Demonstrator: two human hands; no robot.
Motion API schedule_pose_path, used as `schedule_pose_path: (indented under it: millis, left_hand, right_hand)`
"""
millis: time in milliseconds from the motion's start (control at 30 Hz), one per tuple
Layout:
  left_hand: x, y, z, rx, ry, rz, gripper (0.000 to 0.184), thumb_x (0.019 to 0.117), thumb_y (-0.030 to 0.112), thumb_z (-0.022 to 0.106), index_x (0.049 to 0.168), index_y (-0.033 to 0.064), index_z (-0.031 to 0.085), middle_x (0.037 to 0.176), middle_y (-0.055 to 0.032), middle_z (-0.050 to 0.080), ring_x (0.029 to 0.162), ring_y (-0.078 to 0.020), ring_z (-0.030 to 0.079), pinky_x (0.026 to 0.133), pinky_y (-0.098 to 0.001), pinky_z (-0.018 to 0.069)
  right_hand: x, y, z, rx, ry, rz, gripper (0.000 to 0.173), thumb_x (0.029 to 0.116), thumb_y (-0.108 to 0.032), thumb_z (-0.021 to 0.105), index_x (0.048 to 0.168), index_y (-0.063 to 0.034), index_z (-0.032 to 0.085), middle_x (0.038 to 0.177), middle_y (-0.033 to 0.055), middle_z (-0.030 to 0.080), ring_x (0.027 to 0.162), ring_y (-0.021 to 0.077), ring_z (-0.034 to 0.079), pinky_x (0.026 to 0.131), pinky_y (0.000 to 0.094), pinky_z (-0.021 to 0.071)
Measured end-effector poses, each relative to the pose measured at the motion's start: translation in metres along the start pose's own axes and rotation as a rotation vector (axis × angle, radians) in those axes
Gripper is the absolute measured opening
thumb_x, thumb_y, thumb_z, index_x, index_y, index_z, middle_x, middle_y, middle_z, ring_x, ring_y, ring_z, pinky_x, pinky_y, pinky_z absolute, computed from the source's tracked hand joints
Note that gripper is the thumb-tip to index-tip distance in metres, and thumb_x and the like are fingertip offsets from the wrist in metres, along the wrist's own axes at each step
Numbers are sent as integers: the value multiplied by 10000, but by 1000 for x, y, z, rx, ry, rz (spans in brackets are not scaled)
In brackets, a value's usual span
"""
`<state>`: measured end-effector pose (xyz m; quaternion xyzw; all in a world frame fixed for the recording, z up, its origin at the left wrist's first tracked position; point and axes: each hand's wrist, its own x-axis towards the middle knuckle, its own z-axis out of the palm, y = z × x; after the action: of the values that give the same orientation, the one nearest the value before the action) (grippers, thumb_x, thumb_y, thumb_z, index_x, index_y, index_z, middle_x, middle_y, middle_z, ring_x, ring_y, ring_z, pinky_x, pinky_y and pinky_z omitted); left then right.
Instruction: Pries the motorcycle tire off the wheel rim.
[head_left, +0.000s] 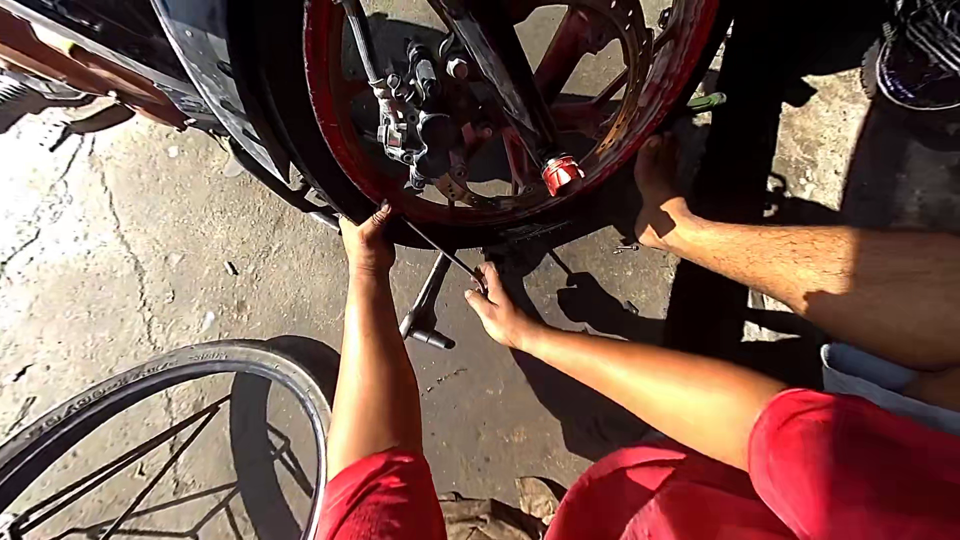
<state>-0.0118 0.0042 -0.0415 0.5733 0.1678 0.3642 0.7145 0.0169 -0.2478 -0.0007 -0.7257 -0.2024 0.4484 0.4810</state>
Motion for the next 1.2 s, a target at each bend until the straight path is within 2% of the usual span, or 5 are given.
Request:
schedule_pose_path:
  millis: [267, 633, 733, 933, 1200]
  left_hand:
    - [-1, 2, 1, -5, 38, -32, 751, 718, 277, 904, 1293, 31, 489, 1090, -77, 712, 999, -194, 713, 913, -439, 605]
    - [-1, 2, 1, -16, 36, -43, 794, 703, 291, 918, 1308, 41, 469, 1093, -76, 713, 1001, -199, 715, 916, -444, 605]
    - [-3, 1, 3, -13, 32, -34, 744, 730, 296, 905, 1292, 46, 486, 1081, -59, 718, 993, -182, 715, 912, -428, 607]
    - [-5, 0, 7, -54, 55, -10, 681, 762, 267, 876, 1284, 46, 500, 1084, -67, 719, 997, -188, 715, 917, -437, 601]
    - [-6, -2, 10, -92, 100, -43, 746, 718, 352, 913, 1268, 60, 503, 1041, -49, 731, 954, -171, 726, 874, -430, 617]
  right_hand:
    - [29, -46, -132, -792, 132, -65, 386, 1093, -320, 489, 1119, 4, 697, 1062, 258, 697, 1067, 438, 670, 908, 648, 503]
    - [75, -72, -118, -1092, -114, -172, 354, 1091, -236, 485, 1182, 52, 670, 1207, 286, 662, 1230, 439, 599, 1062, 593, 427]
    - [36, -97, -100, -1162, -100, -89, 304, 1064, -261, 529, 1120, -4, 682, 1021, 209, 710, 1009, 387, 699, 839, 573, 551]
    - [4, -82, -55, -7, -181, 396, 109, 1072, -195, 451, 1121, -98, 455, 648, -2, 393, 446, 82, 344, 403, 225, 299]
    - [-21, -67, 28, 176, 122, 167, 120, 1018, -110, 491, 1104, -29, 510, 875, 80, 530, 754, 170, 559, 706, 358, 494]
